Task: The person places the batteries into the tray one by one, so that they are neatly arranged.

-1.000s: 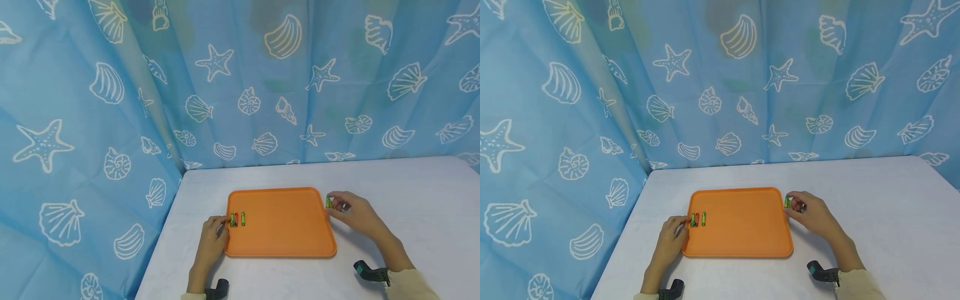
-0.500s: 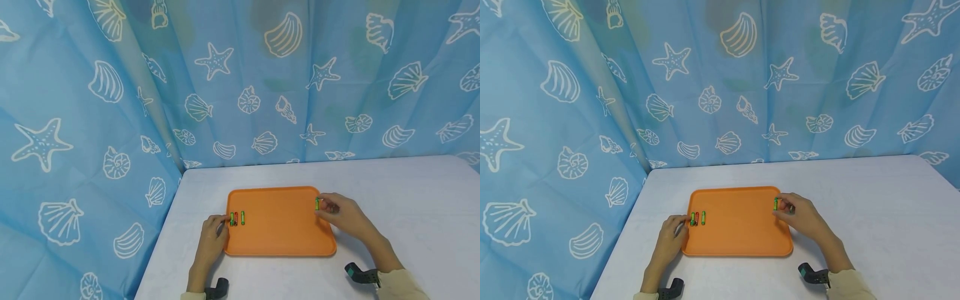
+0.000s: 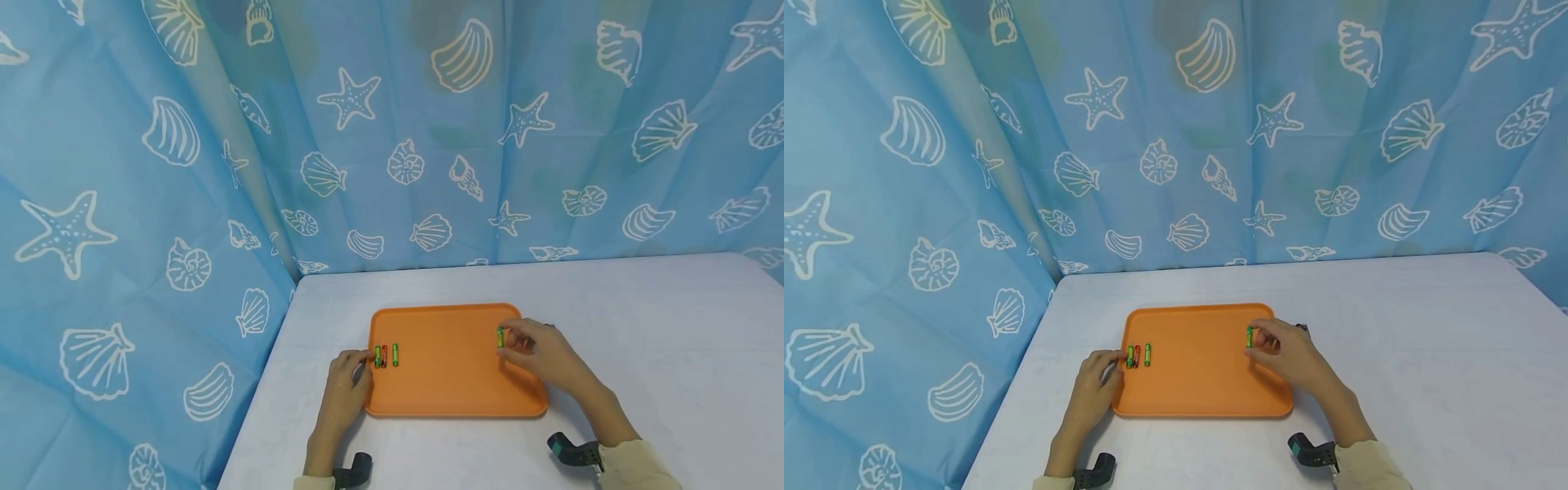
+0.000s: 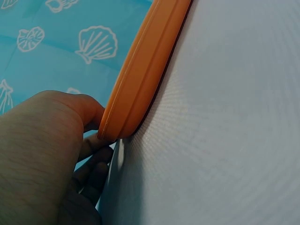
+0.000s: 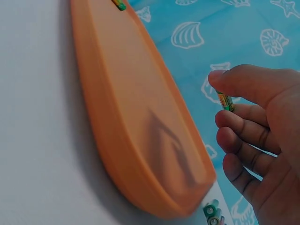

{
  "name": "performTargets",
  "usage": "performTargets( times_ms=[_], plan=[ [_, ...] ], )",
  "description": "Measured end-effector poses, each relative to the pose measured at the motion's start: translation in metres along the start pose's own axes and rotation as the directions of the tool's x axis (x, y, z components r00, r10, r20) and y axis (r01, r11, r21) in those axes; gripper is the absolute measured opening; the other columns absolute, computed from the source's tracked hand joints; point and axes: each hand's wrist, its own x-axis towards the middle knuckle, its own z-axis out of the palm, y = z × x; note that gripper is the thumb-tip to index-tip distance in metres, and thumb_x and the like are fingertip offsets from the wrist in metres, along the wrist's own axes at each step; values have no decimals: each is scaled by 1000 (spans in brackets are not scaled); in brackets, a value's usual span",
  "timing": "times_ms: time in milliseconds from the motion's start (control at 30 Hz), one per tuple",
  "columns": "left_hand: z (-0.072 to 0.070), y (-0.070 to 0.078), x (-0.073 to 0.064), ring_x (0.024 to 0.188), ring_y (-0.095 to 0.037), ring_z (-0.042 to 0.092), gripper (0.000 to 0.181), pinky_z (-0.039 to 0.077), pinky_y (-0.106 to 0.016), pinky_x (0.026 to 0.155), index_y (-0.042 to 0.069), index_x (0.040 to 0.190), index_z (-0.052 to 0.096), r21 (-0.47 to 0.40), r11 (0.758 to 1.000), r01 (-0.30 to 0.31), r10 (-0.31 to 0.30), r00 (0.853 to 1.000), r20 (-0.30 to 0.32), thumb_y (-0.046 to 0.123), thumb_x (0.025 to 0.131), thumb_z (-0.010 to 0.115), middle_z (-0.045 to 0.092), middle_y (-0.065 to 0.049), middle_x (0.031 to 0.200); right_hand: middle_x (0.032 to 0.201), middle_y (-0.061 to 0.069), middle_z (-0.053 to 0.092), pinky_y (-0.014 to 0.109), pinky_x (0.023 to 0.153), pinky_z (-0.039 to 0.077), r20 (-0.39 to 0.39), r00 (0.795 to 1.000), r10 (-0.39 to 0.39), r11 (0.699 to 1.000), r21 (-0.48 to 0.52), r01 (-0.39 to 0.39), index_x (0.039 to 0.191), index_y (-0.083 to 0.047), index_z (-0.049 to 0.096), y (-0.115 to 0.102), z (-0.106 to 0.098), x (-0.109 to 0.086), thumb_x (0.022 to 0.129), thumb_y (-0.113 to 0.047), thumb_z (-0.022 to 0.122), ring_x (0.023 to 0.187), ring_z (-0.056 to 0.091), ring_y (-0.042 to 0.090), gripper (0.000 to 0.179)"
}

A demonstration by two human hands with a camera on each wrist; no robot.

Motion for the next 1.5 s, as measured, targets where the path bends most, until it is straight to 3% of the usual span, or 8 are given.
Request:
performTargets(
  times_ms=[333,767,1167,1500],
  plan=[
    [-1,1,0,120,-22,50,26,43,-46,105,15,122,69,-5,1000,-12,12,1000,-6,14,98,61,59,1,120,86,-8,58,28,71,50,25,1000,-2,1000,17,2,122,-6,66,-5,10,0,87,-23,80,81,53,14,42],
    [3,0,0,124,-22,48,25,41,-47,109,17,122,69,21,999,25,-25,1000,-5,15,98,62,58,3,122,89,-7,59,25,72,52,89,994,-60,995,85,52,122,-6,65,-3,33,0,86,-27,80,81,55,11,44],
    [0,2,0,124,-22,48,26,41,-47,109,17,123,69,20,999,30,-30,1000,1,15,98,61,58,2,123,86,-10,57,25,70,49,85,992,-96,995,42,93,118,-10,67,-10,53,3,85,-28,82,78,53,10,41],
    [-1,3,-1,123,-22,49,26,42,-48,108,17,123,69,26,999,37,-37,999,6,16,98,61,59,3,121,79,-9,48,25,63,37,59,989,-135,989,-58,138,113,-12,68,-16,67,8,85,-29,82,72,43,9,36]
  ],
)
